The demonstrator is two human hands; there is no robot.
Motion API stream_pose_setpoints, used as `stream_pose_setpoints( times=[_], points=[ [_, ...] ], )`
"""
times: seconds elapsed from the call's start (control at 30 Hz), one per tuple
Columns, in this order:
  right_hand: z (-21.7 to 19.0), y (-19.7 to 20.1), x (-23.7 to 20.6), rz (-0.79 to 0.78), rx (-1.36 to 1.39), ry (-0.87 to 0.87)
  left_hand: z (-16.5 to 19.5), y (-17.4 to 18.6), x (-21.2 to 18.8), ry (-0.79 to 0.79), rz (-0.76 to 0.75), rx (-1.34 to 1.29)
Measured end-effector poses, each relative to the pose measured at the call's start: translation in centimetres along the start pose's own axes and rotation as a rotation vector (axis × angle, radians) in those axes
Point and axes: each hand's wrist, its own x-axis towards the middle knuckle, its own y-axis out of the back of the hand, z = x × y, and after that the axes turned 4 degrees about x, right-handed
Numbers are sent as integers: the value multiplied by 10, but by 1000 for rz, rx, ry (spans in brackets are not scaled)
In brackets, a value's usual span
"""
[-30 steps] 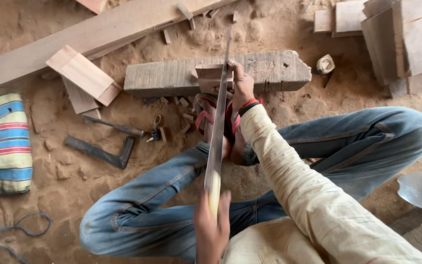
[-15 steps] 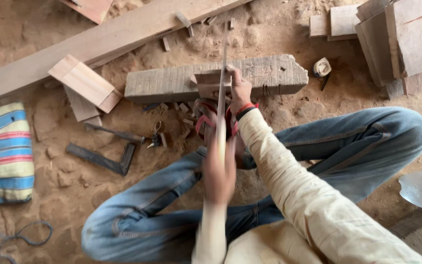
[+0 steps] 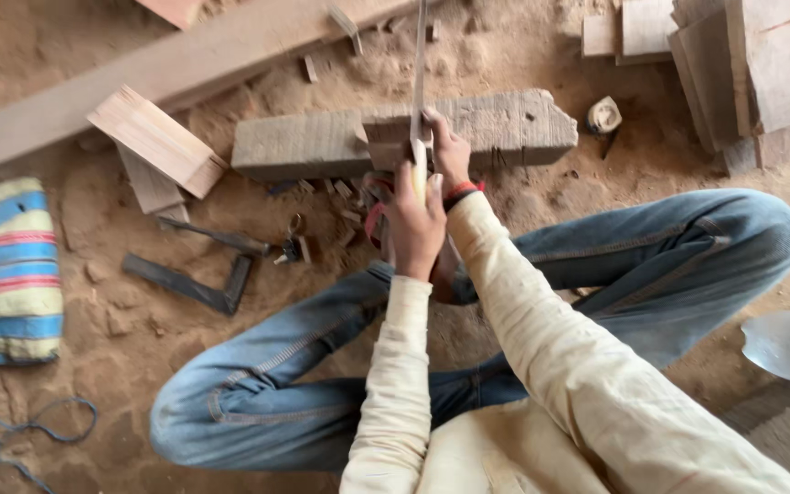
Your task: The person sits on the ground and uses a hand saw to cut small wooden blocks placed on a larger wooden plank. The person repeatedly saws through the blocks, separating them into smaller pieces.
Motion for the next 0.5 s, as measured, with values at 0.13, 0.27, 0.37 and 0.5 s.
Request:
stream_pose_setpoints(
  times=[0.13, 0.27, 0.37, 0.5],
  points=[
    [-4, -7, -2, 109, 164, -157, 5, 41, -105, 15, -16, -96],
    [-19, -16, -22, 97, 139, -248, 22, 88, -205, 436, -76, 53],
    [-20, -14, -25, 24, 193, -236, 14, 81, -180, 197, -18, 118],
    [-7, -5, -8, 25, 171, -191, -2, 27, -45, -213, 63, -38]
  ],
)
